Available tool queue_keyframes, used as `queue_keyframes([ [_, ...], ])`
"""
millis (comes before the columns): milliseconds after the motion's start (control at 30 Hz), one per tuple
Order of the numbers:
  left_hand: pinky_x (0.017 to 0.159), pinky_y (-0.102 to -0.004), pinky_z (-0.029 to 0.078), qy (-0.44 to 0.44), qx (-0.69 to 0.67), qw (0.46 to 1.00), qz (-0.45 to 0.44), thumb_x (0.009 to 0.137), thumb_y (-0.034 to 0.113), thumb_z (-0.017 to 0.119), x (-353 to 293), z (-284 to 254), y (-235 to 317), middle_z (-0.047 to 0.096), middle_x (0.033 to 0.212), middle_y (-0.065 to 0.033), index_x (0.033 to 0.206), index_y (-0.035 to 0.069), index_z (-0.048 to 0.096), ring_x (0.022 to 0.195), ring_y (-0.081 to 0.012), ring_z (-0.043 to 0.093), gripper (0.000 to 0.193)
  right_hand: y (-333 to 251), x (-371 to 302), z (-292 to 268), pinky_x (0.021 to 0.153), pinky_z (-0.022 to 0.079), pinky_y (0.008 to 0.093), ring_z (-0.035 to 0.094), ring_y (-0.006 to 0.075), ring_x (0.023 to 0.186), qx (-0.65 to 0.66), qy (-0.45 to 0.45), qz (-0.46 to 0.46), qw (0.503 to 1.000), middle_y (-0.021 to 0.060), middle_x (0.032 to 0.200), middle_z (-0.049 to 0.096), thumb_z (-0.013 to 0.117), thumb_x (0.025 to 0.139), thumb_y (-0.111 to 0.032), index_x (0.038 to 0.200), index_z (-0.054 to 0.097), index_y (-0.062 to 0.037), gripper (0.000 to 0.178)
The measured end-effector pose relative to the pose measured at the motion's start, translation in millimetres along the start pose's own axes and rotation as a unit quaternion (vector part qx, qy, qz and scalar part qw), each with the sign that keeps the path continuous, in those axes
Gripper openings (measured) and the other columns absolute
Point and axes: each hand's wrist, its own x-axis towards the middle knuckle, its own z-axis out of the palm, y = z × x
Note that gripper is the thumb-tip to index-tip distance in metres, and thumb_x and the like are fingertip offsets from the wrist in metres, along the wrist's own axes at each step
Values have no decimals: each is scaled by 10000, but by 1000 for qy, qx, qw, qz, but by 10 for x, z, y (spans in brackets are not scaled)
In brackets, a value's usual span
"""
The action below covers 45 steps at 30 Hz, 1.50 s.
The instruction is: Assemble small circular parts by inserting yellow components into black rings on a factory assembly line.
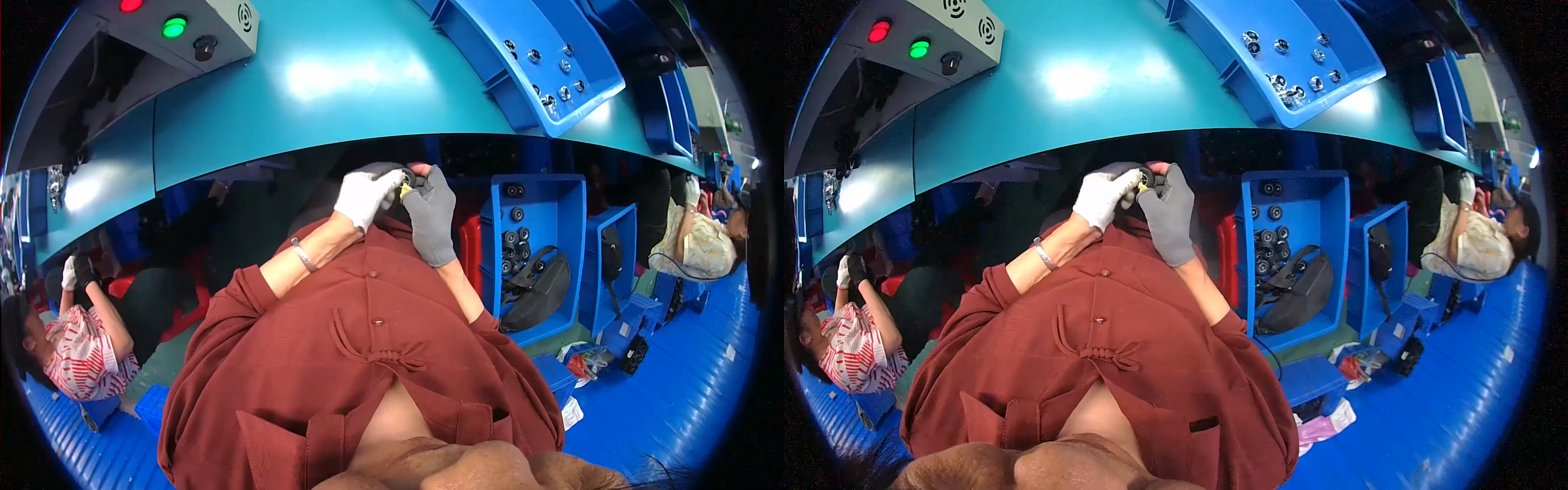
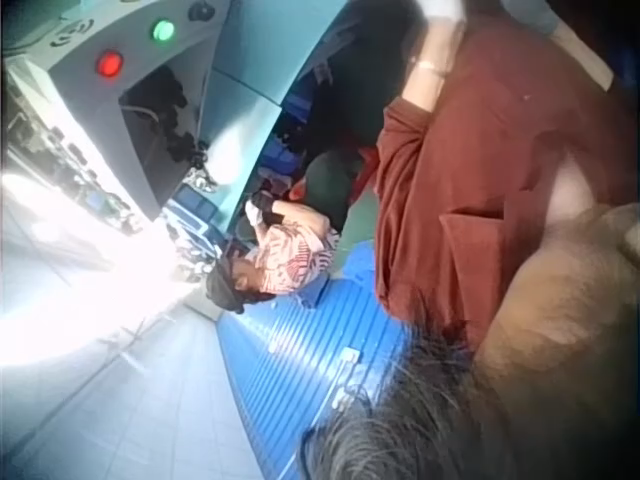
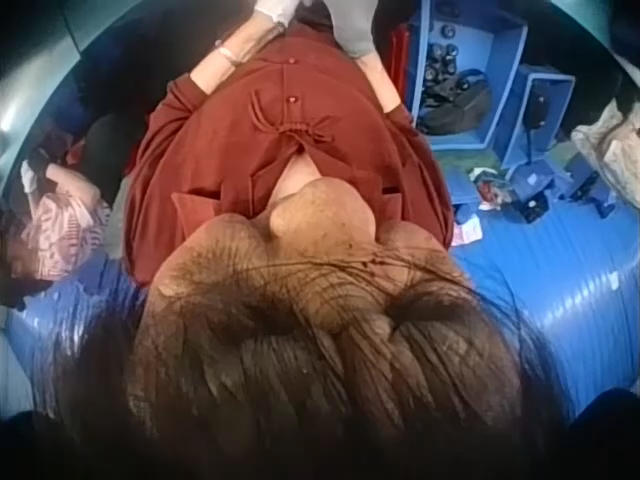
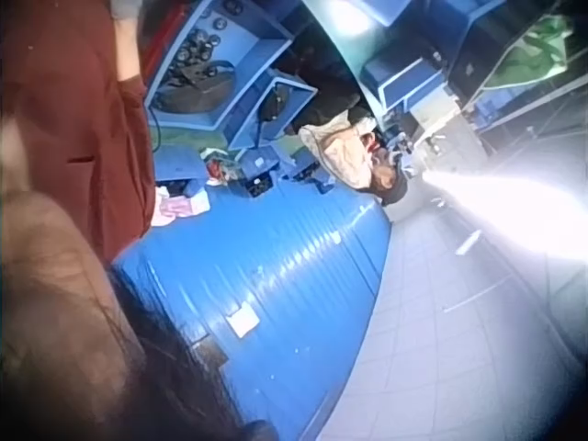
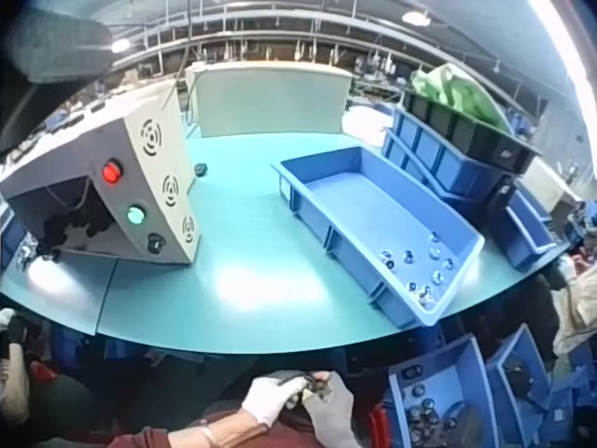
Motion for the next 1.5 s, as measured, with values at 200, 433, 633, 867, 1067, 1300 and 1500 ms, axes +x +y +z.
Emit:
queue_keyframes([
  [200,582,-208,423,-76,-130,981,-120,961,215,709,126,-187,-173,658,861,-6,1039,23,719,667,-69,535,207,32,32,-18,737,495,225,593,63,822,4,-34,11,999,40,924,657,581,822,42,1133,614,49,313],
  [433,614,-227,479,-24,68,997,-28,974,203,651,30,-75,31,681,810,-34,1059,-11,714,644,-72,582,239,59,40,-182,744,478,210,611,72,857,118,-73,108,984,31,989,658,559,958,-11,1216,620,40,269],
  [633,623,-243,474,-49,17,998,35,955,203,683,63,-94,-117,658,807,-26,1113,-10,683,646,-89,572,266,25,4,-154,728,455,195,589,55,837,53,-50,9,997,24,1014,671,577,947,-23,1178,661,38,254],
  [867,602,-239,478,-53,40,998,-2,934,158,706,17,-64,-43,662,805,-39,1095,-10,678,647,-92,584,235,35,87,-244,813,446,204,577,59,920,-68,-73,-61,993,14,1011,677,565,913,15,1139,695,10,261],
  [1067,585,-248,484,-34,21,997,-60,922,110,717,79,-132,-175,661,788,-45,1032,-16,699,629,-99,593,168,180,62,-251,831,458,220,591,79,935,-65,-96,-53,992,22,1013,671,585,883,36,1136,693,13,276],
  [1300,561,-214,470,-28,-28,996,-83,915,103,726,-1,-80,-37,680,808,-43,1109,-36,695,624,-89,609,240,160,61,-262,830,468,215,613,84,918,6,-94,-1,996,37,1020,689,579,921,5,1150,688,28,254],
  [1500,478,-186,378,-63,-36,993,-98,960,163,688,-52,-137,29,694,826,-24,1261,-19,643,612,-55,592,355,165,69,-269,816,473,212,618,77,915,57,-70,13,996,39,1009,703,575,991,-71,1166,680,44,234],
])
